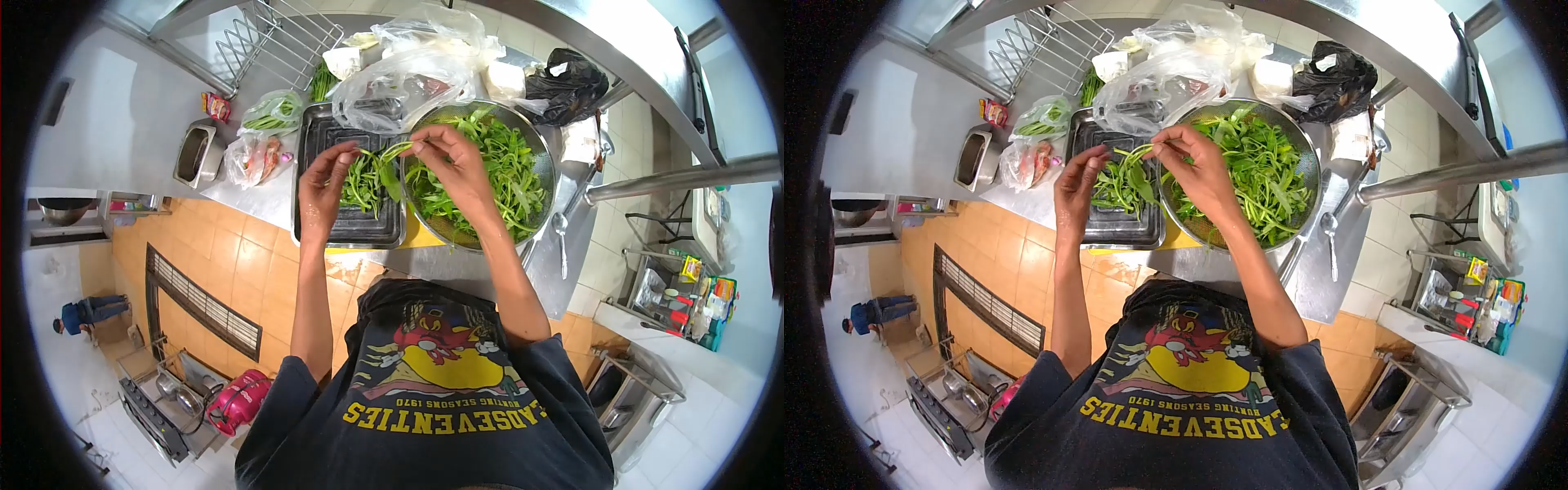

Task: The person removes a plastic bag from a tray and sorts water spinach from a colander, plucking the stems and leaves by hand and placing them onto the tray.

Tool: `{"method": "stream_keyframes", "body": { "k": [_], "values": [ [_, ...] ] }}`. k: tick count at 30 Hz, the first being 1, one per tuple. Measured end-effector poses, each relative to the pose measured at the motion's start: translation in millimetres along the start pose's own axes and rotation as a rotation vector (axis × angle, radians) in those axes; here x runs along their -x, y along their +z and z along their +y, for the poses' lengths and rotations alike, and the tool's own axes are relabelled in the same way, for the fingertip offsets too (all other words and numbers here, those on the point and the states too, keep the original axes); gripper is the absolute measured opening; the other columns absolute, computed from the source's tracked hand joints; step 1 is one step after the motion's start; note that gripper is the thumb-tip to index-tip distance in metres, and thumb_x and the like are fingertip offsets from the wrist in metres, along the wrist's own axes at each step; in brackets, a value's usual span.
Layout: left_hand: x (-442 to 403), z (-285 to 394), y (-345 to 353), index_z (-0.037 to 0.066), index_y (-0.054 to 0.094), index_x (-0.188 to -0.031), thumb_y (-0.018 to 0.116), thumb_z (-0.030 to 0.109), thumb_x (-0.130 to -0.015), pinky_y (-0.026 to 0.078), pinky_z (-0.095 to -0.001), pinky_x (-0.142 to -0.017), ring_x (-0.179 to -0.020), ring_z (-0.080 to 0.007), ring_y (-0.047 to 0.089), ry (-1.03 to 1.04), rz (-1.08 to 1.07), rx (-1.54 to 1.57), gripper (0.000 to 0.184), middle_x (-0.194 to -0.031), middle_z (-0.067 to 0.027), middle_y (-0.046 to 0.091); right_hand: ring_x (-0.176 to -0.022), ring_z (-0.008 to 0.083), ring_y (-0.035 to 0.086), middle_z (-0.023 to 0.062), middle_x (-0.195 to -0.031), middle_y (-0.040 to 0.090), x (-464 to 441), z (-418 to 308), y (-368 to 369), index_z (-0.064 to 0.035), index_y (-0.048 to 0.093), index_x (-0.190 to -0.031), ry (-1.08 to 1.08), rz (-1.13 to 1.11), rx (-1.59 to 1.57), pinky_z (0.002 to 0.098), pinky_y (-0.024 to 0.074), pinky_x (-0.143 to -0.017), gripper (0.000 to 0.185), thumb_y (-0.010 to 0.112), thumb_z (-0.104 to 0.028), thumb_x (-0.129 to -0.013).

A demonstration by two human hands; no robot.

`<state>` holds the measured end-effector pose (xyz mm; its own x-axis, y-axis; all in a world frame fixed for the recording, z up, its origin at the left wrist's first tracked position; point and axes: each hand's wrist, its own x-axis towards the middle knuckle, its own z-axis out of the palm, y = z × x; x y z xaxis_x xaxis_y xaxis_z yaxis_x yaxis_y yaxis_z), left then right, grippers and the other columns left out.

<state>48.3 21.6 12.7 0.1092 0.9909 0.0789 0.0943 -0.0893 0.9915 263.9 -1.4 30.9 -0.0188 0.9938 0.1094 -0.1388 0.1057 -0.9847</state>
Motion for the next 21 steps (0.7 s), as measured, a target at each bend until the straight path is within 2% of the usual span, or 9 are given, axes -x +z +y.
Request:
{"method": "stream_keyframes", "body": {
  "k": [2,5,8,11,14,17,21],
  "values": [
    [2,0,5,0.0,0.064,-0.12,0.063,0.018,-0.095,0.047,-0.0245,-0.085,-0.092,-0.0104,0.062,-0.017,-0.066,0.039,0.031,-0.1,-0.0057,0.07,-0.091,0.0132,0.065,0.0066,-0.096,0.068,-4,11,3,-0.0009,0.059,-0.107,0.005,-0.038,-0.016,0.0239,0.0482,-0.08,0.014,0.061,-0.006,-0.093],
    [7,8,11,0.0,0.063,-0.121,0.067,0.015,-0.092,0.048,-0.024,-0.082,-0.088,-0.0092,0.062,-0.006,-0.169,-0.161,0.033,-0.098,-0.0047,0.07,-0.092,0.0098,0.063,0.0037,-0.093,0.068,-5,9,8,-0.0012,0.061,-0.11,-0.025,-0.042,0.187,0.0254,0.0469,-0.084,0.019,0.063,-0.01,-0.093],
    [8,2,19,-0.001,0.065,-0.116,0.07,0.016,-0.09,0.049,-0.0231,-0.076,-0.085,-0.0081,0.061,-0.054,-0.075,0.04,0.031,-0.095,-0.0035,0.07,-0.085,0.017,0.065,0.0066,-0.091,0.069,-4,8,14,-0.0029,0.065,-0.107,-0.057,0.026,0.163,0.0299,0.0488,-0.08,0.021,0.067,-0.01,-0.088],
    [8,0,22,-0.001,0.067,-0.111,0.07,0.017,-0.09,0.049,-0.0227,-0.075,-0.083,-0.0076,0.061,-0.084,-0.039,0.15,0.027,-0.094,-0.0033,0.07,-0.082,0.0239,0.064,0.0093,-0.091,0.07,0,13,12,-0.0036,0.068,-0.101,-0.21,-0.006,0.459,0.0351,0.0475,-0.081,0.019,0.07,-0.014,-0.085],
    [10,0,24,0.0,0.067,-0.108,0.069,0.018,-0.091,0.049,-0.0226,-0.073,-0.081,-0.0068,0.06,-0.118,-0.049,0.185,0.025,-0.092,-0.0027,0.069,-0.081,0.029,0.062,0.0118,-0.091,0.07,2,19,11,-0.004,0.07,-0.097,-0.289,-0.014,0.597,0.0379,0.046,-0.082,0.019,0.071,-0.017,-0.083],
    [9,0,24,0.002,0.067,-0.108,0.066,0.02,-0.094,0.047,-0.0225,-0.073,-0.081,-0.0064,0.059,-0.135,-0.067,0.149,0.024,-0.093,-0.0016,0.069,-0.086,0.0221,0.062,0.0087,-0.095,0.069,1,15,3,-0.0032,0.07,-0.099,-0.162,-0.056,0.582,0.0329,0.0457,-0.084,0.017,0.069,-0.015,-0.086],
    [8,2,24,0.004,0.068,-0.105,0.063,0.025,-0.096,0.045,-0.0227,-0.074,-0.083,-0.0062,0.058,-0.122,-0.085,0.127,0.024,-0.093,-0.0012,0.069,-0.084,0.0199,0.062,0.0086,-0.094,0.069,4,7,-6,-0.0024,0.069,-0.099,-0.06,-0.012,0.459,0.0313,0.0461,-0.081,0.015,0.066,-0.013,-0.089]
  ]
}}
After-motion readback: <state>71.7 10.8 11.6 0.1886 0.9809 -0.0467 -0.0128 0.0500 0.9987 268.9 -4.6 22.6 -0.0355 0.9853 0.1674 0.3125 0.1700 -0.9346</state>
